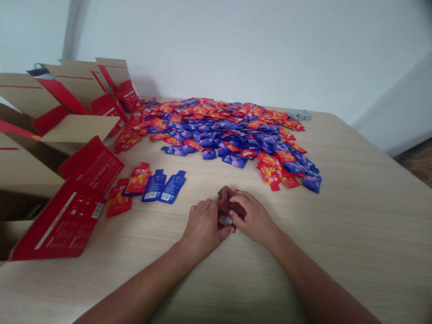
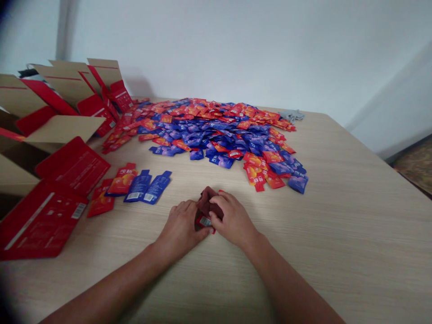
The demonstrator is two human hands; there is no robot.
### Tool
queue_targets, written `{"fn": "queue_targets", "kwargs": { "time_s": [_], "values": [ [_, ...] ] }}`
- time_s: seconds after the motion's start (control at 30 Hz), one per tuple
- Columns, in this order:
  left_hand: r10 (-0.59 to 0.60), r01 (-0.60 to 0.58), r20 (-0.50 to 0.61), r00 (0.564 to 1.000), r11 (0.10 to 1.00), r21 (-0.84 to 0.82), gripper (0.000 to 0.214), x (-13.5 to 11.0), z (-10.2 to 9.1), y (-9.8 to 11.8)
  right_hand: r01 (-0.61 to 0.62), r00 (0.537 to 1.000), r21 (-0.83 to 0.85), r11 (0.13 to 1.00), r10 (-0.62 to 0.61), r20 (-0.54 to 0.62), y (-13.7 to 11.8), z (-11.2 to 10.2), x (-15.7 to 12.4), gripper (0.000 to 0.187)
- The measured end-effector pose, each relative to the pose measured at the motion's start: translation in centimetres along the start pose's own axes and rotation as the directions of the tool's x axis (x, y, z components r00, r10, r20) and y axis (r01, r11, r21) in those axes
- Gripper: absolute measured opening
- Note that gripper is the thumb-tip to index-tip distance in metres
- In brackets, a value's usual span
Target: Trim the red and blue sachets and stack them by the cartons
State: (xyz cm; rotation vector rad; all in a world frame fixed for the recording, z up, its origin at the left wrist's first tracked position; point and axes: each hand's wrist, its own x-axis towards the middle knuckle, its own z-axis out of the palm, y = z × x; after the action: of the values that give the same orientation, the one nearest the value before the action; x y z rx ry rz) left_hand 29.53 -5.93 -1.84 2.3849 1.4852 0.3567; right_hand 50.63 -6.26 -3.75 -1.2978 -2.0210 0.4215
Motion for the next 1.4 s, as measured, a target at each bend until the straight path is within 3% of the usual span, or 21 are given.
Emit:
{"fn": "queue_targets", "kwargs": {
  "time_s": [0.53,0.7,0.8,0.87,0.93,1.07,1.17,1.27,1.4],
  "values": [
    [-0.090,0.088,-0.021,0.996,0.992,-0.089,0.029,0.5,-0.3,0.3,-0.143,0.981,-0.119,0.983,0.125,-0.147,2.5,0.5,0.8,0.029],
    [-0.143,0.136,-0.006,0.990,0.948,-0.289,0.026,0.5,-0.5,0.0,-0.134,0.965,-0.055,0.989,0.118,-0.236,2.4,0.5,0.5,0.031],
    [-0.159,0.111,-0.077,0.984,0.894,-0.434,0.023,0.4,-0.3,-0.5,-0.178,0.930,0.023,0.984,0.175,-0.324,2.3,0.1,0.5,0.027],
    [-0.111,0.018,-0.190,0.976,0.901,-0.434,0.022,0.2,-0.2,-0.8,-0.229,0.887,0.084,0.970,0.244,-0.393,2.3,-0.3,0.5,0.026],
    [0.014,-0.111,-0.277,0.961,0.935,-0.337,0.023,0.1,-0.2,-0.8,-0.272,0.832,0.140,0.952,0.305,-0.462,2.3,-0.7,0.4,0.028],
    [0.207,-0.234,-0.237,0.949,0.968,-0.092,0.025,-0.4,-0.3,-0.4,-0.238,0.777,0.180,0.955,0.298,-0.555,1.7,-1.5,0.1,0.029],
    [0.241,-0.245,-0.122,0.963,0.969,-0.023,0.024,-0.8,-0.1,0.2,-0.102,0.846,0.132,0.986,0.156,-0.509,0.8,-1.7,-0.4,0.026],
    [0.243,-0.244,-0.053,0.969,0.970,-0.009,0.023,-1.2,0.1,0.8,0.058,0.957,0.098,0.993,-0.027,-0.290,-0.1,-1.4,-0.8,0.030],
    [0.249,-0.249,-0.006,0.969,0.969,0.011,0.019,-1.6,-0.1,1.3,0.065,0.998,0.098,0.993,-0.062,-0.031,-0.5,-0.7,-0.7,0.037]
  ]
}}
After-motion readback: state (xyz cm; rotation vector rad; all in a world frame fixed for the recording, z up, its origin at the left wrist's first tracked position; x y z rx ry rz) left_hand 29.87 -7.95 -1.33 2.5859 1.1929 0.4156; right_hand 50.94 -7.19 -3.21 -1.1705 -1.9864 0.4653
